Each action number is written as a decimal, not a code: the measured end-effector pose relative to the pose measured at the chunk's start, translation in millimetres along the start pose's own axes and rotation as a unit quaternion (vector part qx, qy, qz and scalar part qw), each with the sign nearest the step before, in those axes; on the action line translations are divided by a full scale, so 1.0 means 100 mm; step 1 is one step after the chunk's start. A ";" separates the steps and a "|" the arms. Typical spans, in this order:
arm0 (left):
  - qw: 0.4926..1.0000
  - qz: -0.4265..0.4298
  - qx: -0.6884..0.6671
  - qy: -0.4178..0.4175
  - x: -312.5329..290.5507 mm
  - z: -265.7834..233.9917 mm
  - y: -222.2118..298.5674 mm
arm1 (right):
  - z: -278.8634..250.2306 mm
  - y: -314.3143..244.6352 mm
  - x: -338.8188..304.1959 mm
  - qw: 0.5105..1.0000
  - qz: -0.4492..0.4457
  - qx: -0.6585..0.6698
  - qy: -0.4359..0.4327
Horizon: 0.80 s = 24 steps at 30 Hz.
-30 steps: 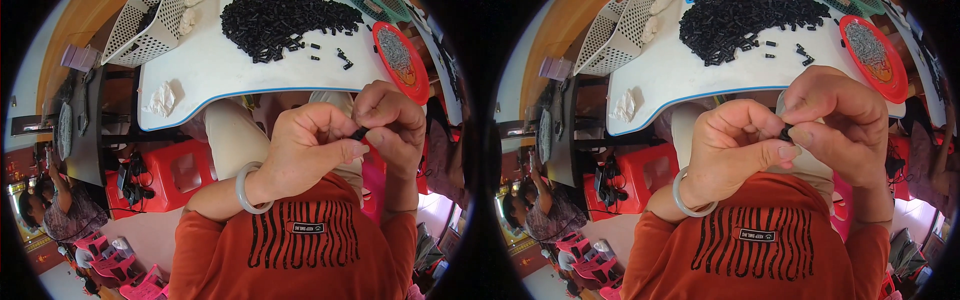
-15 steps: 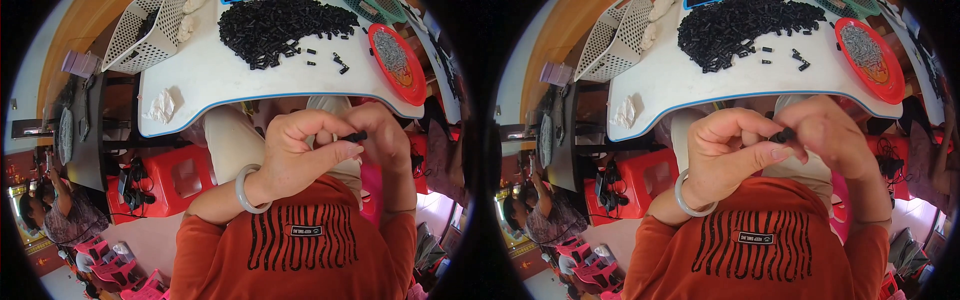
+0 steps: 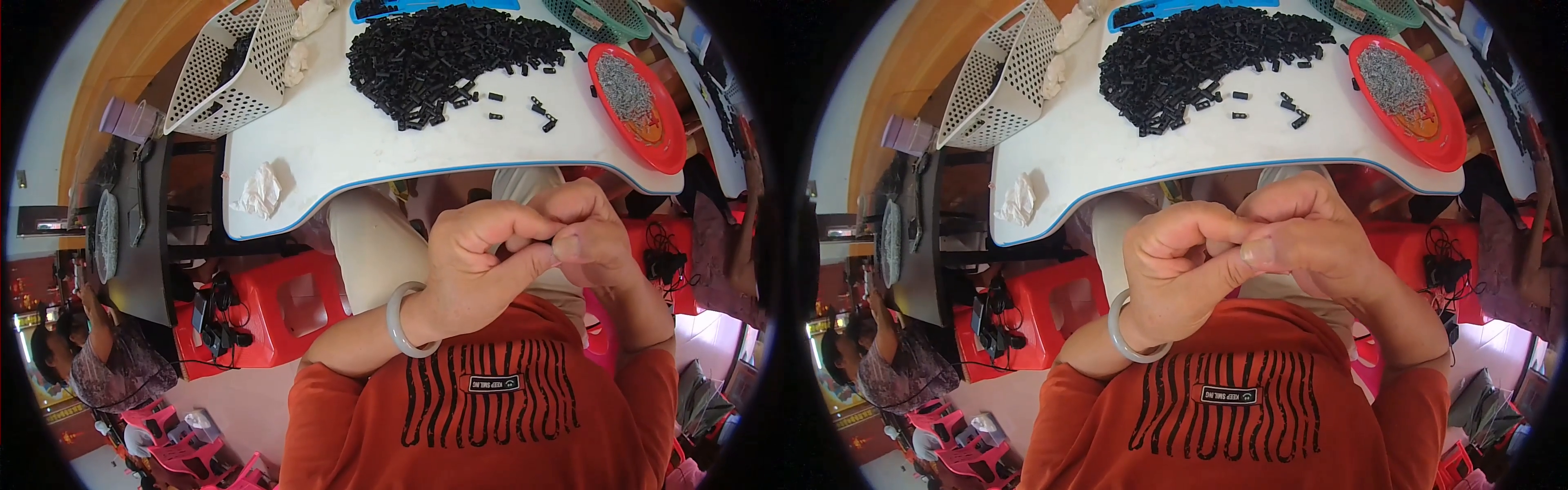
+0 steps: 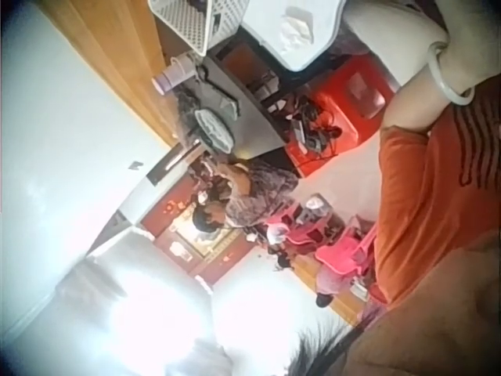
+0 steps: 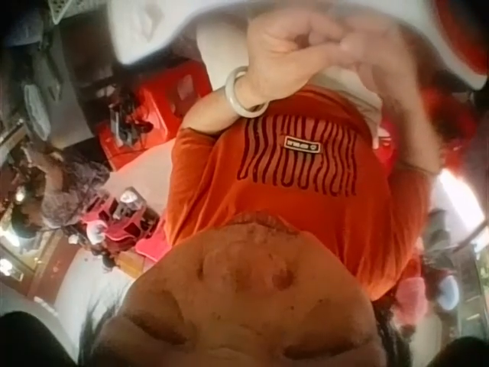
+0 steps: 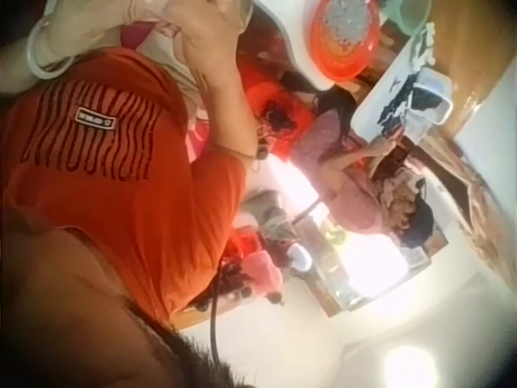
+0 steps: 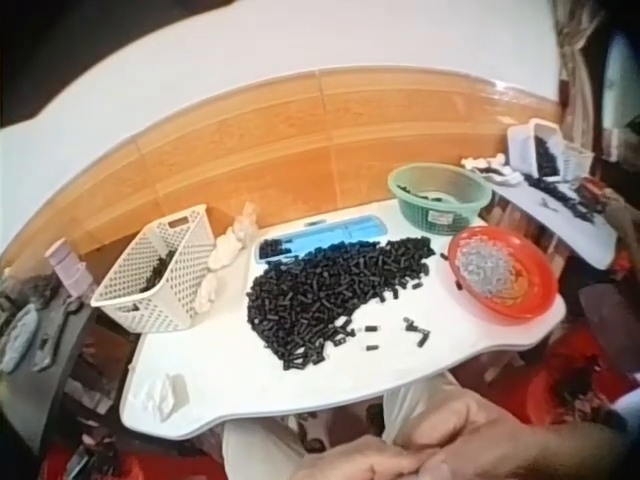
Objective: Manually assembling small black plastic components by fitting silver rings onto them at a table.
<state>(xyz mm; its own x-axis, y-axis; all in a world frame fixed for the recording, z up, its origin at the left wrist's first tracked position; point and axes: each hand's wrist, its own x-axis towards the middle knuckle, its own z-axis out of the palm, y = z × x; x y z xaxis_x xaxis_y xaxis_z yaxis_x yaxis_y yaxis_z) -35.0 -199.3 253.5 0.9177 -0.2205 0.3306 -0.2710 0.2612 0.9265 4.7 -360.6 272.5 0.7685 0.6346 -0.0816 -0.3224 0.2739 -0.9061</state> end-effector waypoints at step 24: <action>0.956 0.029 0.124 0.266 0.38 -0.57 -0.67 | 0.45 -0.55 1.81 0.934 -0.081 -0.342 0.064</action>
<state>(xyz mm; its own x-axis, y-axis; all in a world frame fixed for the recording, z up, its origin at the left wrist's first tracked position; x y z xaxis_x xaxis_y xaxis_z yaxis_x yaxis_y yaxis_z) 35.0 -171.4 194.1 0.8989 0.3134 0.3063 -0.3263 0.0123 0.9452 136.9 -228.3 326.4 0.8508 0.5209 0.0697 0.1980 -0.1947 -0.9607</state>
